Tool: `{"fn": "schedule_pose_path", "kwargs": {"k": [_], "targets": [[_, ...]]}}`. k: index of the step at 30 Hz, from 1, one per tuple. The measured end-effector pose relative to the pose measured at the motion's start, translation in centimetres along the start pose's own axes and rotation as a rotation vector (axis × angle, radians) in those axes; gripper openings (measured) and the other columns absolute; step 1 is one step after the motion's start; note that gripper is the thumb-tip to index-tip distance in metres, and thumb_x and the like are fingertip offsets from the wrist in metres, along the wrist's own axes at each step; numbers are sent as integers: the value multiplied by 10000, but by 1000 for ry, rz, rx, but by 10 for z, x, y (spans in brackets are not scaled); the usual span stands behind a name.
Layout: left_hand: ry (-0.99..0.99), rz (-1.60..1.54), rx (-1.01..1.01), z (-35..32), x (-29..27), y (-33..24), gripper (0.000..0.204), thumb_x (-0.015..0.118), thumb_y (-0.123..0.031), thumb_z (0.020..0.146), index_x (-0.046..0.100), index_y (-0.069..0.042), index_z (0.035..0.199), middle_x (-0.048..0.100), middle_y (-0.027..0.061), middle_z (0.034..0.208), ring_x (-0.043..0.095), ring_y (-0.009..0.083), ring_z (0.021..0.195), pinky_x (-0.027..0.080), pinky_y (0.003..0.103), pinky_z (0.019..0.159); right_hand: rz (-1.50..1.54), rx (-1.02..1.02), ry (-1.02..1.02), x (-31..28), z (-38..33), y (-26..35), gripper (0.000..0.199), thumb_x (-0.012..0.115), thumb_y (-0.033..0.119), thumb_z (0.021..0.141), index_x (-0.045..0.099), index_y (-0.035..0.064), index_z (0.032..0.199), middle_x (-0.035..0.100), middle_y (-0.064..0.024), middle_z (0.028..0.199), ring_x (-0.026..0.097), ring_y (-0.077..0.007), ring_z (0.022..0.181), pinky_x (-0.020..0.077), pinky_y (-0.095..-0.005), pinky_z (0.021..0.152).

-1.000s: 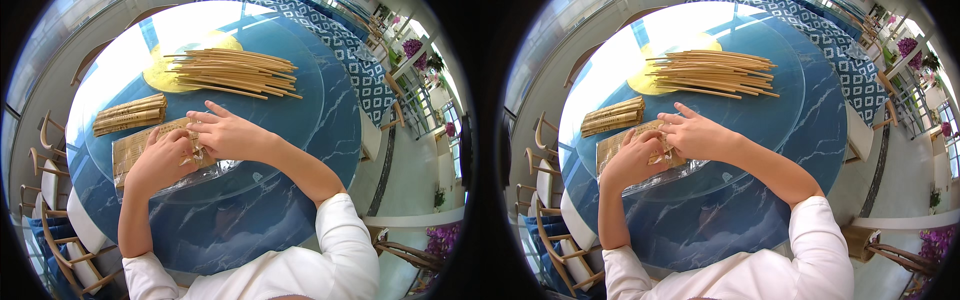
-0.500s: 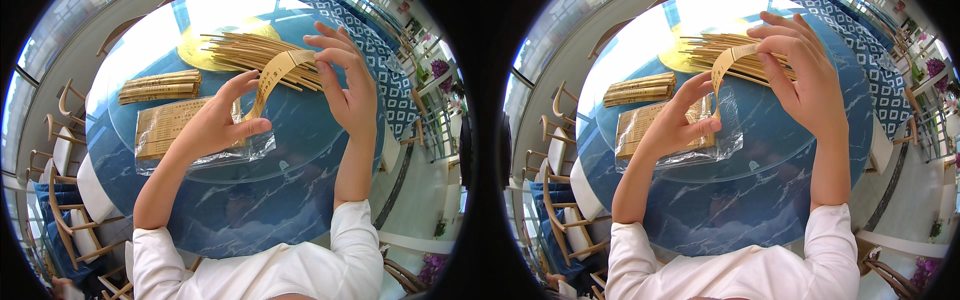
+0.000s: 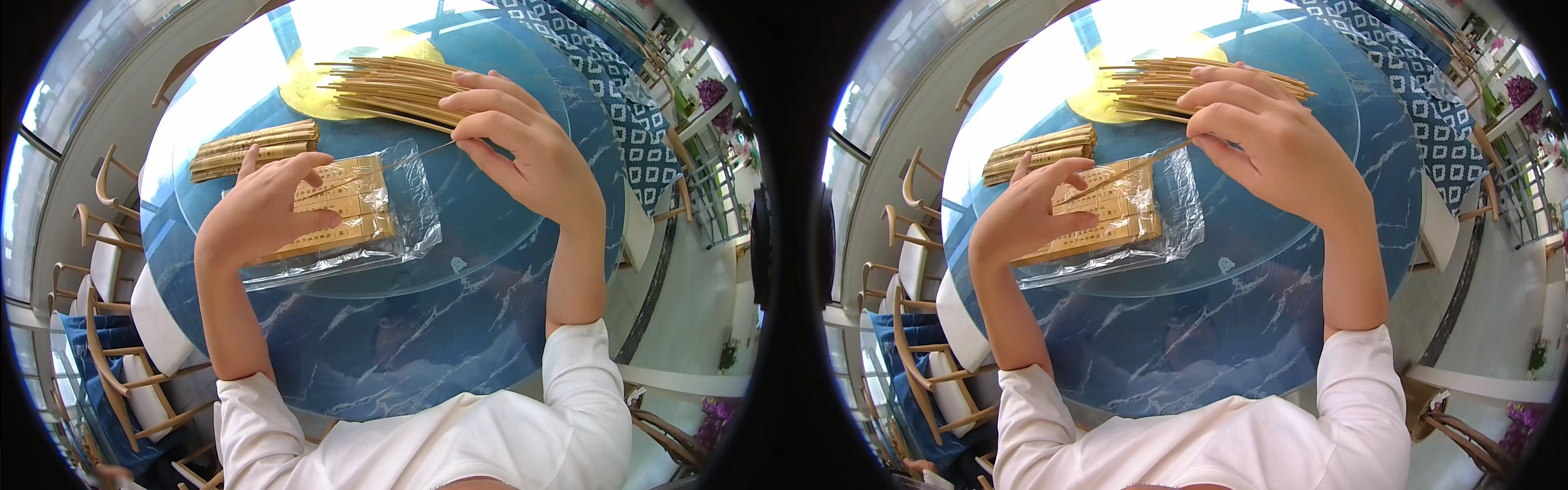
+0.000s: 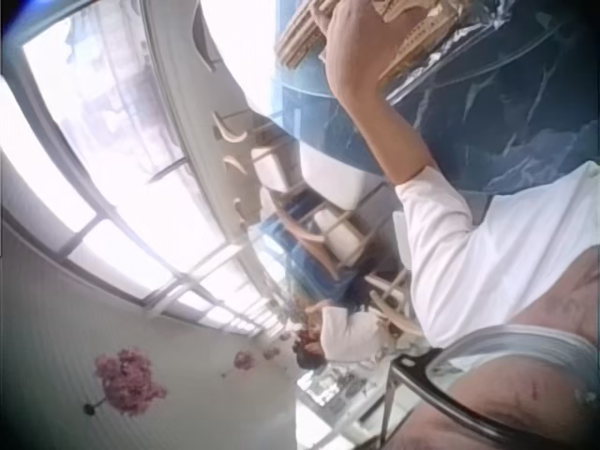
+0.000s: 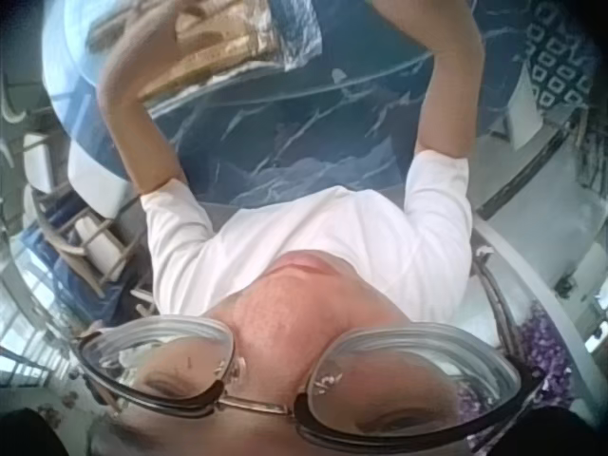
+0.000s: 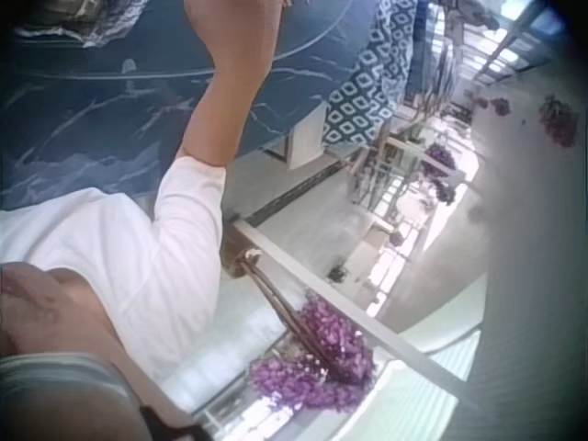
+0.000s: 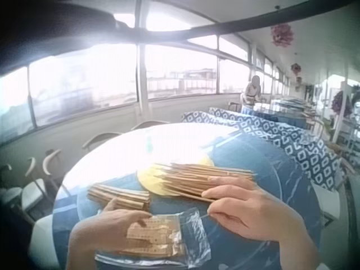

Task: The person repeatedly picks up thin bamboo strips and inserts them into small cylindrical bamboo holders on a round blue table. The person handles the strips one at a time, aligning and sliding them into the holders, then places the assembled units back on the table.

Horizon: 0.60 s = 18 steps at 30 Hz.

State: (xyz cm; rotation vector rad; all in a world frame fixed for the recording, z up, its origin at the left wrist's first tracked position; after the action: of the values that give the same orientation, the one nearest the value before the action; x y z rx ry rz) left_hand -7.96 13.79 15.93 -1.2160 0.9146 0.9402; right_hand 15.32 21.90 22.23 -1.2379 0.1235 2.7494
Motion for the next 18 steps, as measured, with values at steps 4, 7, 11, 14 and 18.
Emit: {"fn": "schedule_pose_path", "kwargs": {"k": [4, 7, 11, 14, 18], "targets": [[68, -263, -10, 23, 40, -23, 578, 804, -453, 986, 651, -128, 1438, 776, 106, 1242, 728, 235, 1122, 357, 472, 1243, 28, -32, 56, 46, 5, 15, 68, 789, 118, 941, 751, 78, 982, 757, -69, 1254, 626, -315, 1368, 490, -484, 1183], [171, -449, -8, 36, 61, -31, 551, 791, -447, 1002, 668, -101, 1413, 766, 111, 1233, 716, 232, 1104, 518, 400, 1066, 71, -55, 97, 52, 5, 19, 76, 799, 133, 926, 777, 74, 969, 756, -80, 1261, 625, -319, 1369, 486, -481, 1188], [200, -669, -27, 36, 62, -32, 495, 784, -407, 1020, 695, -49, 1350, 754, 93, 1194, 707, 202, 1098, 567, 350, 923, 120, -44, 109, 48, 1, 16, 124, 832, 105, 880, 792, 85, 995, 747, -69, 1296, 622, -327, 1380, 498, -489, 1175], [209, -770, -66, 35, 66, -29, 480, 790, -378, 1022, 696, -26, 1333, 745, 78, 1177, 701, 171, 1103, 563, 321, 919, 129, -43, 123, 49, 1, 13, 161, 845, 87, 872, 792, 89, 1024, 747, -67, 1296, 629, -333, 1375, 501, -491, 1172], [177, -787, -109, 34, 66, -25, 462, 806, -346, 1013, 698, -28, 1330, 741, 71, 1176, 697, 153, 1108, 559, 284, 951, 228, 60, 105, 44, -1, -8, 153, 818, 99, 924, 782, 72, 1070, 761, -79, 1256, 663, -327, 1322, 518, -450, 1141]]}}
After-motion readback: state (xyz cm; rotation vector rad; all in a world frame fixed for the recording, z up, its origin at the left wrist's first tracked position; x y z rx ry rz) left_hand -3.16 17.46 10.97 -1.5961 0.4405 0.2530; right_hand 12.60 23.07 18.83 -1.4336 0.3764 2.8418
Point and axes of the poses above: each hand's wrist, its own z-axis towards the middle knuckle, its own x-axis out of the palm, y = z × x, the point moved 8 cm from there along z, towards the middle knuckle
